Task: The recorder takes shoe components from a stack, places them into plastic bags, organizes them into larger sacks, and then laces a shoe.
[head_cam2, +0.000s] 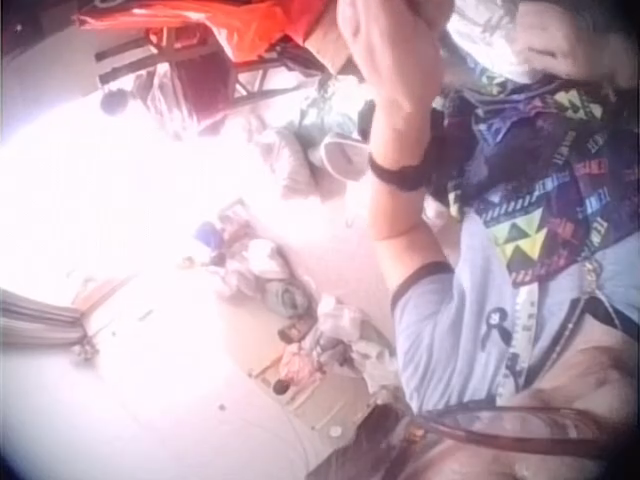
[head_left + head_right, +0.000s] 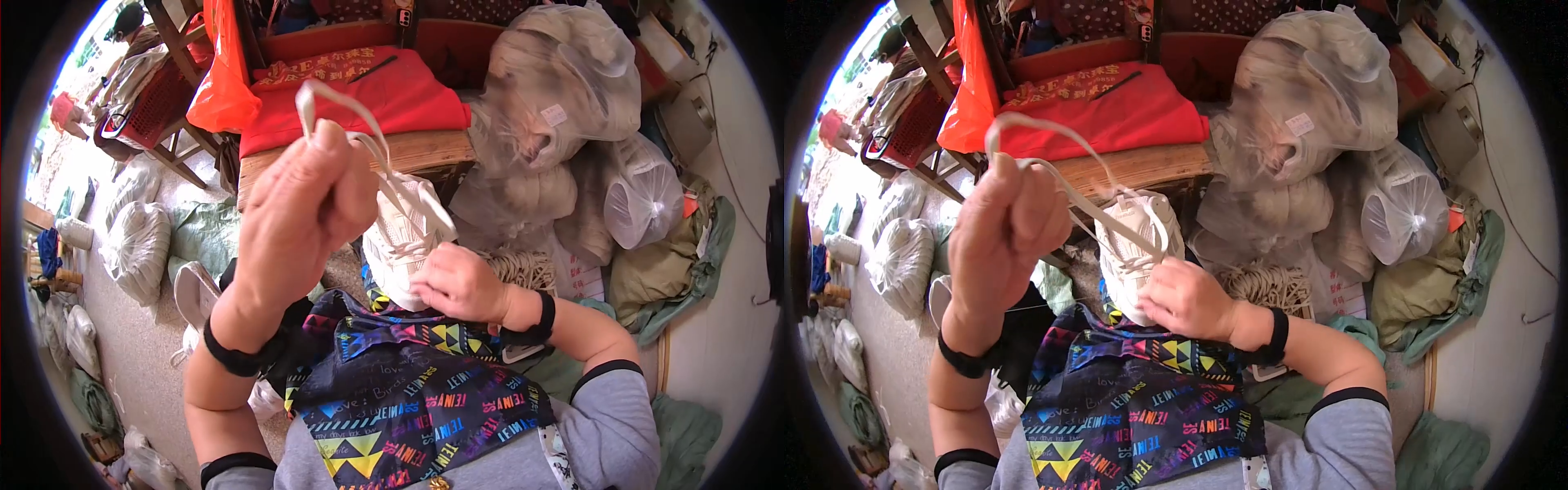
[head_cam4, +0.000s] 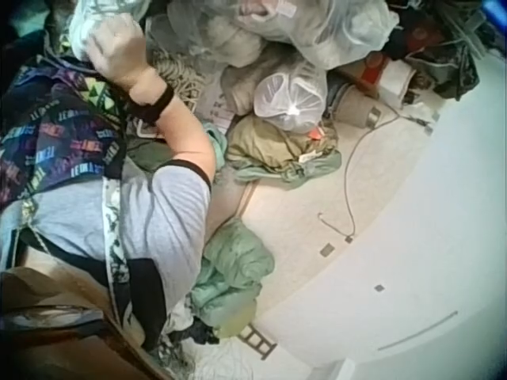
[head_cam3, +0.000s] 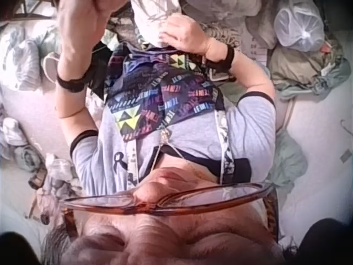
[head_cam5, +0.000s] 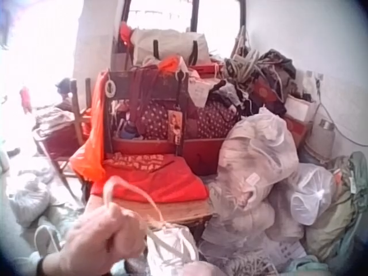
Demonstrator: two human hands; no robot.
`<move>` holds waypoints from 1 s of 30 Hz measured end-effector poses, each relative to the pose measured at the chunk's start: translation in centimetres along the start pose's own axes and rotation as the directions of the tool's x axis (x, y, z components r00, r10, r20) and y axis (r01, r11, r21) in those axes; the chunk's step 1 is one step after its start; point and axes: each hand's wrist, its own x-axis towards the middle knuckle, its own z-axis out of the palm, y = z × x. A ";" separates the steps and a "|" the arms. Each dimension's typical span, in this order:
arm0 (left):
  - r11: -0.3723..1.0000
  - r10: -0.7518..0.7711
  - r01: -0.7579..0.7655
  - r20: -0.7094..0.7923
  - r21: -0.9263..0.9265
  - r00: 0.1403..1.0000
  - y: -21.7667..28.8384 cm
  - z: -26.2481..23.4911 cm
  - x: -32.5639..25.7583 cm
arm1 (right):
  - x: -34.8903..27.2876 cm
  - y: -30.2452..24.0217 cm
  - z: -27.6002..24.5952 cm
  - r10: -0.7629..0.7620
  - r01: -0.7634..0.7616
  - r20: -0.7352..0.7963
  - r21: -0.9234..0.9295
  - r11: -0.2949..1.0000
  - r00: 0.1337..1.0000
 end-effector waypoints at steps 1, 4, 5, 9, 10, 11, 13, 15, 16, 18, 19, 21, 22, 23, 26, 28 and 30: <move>0.999 -0.037 0.037 0.080 -0.004 0.996 -0.1 -0.6 0.2 | 0.3 0.3 0.0 0.090 -0.089 -0.012 0.062 0.994 0.996; 0.987 -0.147 0.144 -0.045 -0.070 0.988 -0.1 0.6 -0.2 | 3.3 0.2 1.0 0.277 -0.219 -0.284 0.221 0.951 0.918; 0.987 -0.160 0.155 -0.132 -0.050 0.978 0.1 1.1 -0.1 | 4.4 0.2 1.3 0.286 -0.176 -0.252 0.384 0.906 0.925; 0.960 -0.143 0.028 -0.401 -0.279 0.905 -1.2 -4.1 0.3 | 7.0 1.9 -1.3 0.399 -0.386 0.255 0.875 0.292 0.881; 0.887 -0.150 -0.031 -0.351 -0.461 0.924 -1.7 -7.9 -0.3 | 7.6 1.8 -2.8 0.454 -0.272 0.136 0.929 0.250 0.881; 0.817 -0.242 -0.068 -0.449 -0.572 0.860 -1.7 -9.8 -0.5 | 7.5 3.3 -4.2 0.527 -0.282 0.102 0.920 0.274 0.844; 0.769 -0.319 -0.033 -0.428 -0.639 0.846 -1.4 -14.9 -3.3 | 7.0 5.7 -6.7 0.656 -0.118 0.042 0.991 0.071 0.754; 0.775 -0.336 -0.202 -0.661 -0.599 0.671 -1.9 -20.1 -6.0 | 5.0 8.1 -8.8 0.689 -0.006 0.044 0.998 -0.058 0.723; 0.735 -0.377 -0.209 -0.645 -0.645 0.665 -2.0 -23.7 -8.0 | 3.7 9.3 -9.4 0.710 -0.013 0.057 0.998 -0.068 0.702; 0.581 -0.353 -0.323 -0.589 -0.747 0.727 -2.2 -29.6 -12.3 | 2.1 10.6 -10.0 0.785 0.009 0.121 0.987 -0.159 0.608; 0.565 -0.394 -0.372 -0.637 -0.736 0.662 -1.5 -30.9 -13.3 | 1.0 11.5 -10.3 0.791 0.008 0.120 0.988 -0.156 0.599; 0.553 -0.434 -0.420 -0.679 -0.720 0.593 0.6 -32.9 -15.3 | -0.9 13.0 -11.3 0.827 0.112 0.126 0.969 -0.222 0.548; 0.552 -0.437 -0.399 -0.662 -0.732 0.609 1.8 -34.0 -16.7 | -1.3 13.3 -12.4 0.895 0.111 0.017 0.991 -0.073 0.446; 0.549 -0.441 -0.374 -0.639 -0.748 0.630 2.5 -35.3 -17.7 | -3.2 15.1 -14.3 0.904 0.195 0.011 0.975 -0.104 0.428; 0.727 -0.299 -0.394 -0.776 -0.562 0.556 3.4 -38.5 -20.5 | -9.0 18.2 -20.5 0.962 0.175 -0.041 0.985 -0.007 0.269; 0.856 -0.106 -0.404 -0.875 -0.322 0.473 5.5 -42.5 -22.5 | -14.5 20.9 -25.5 0.988 0.123 -0.116 0.987 0.103 0.103; 0.921 0.128 -0.389 -0.922 -0.026 0.364 9.0 -45.7 -25.1 | -19.0 23.2 -28.5 0.961 0.122 -0.256 0.956 0.268 -0.101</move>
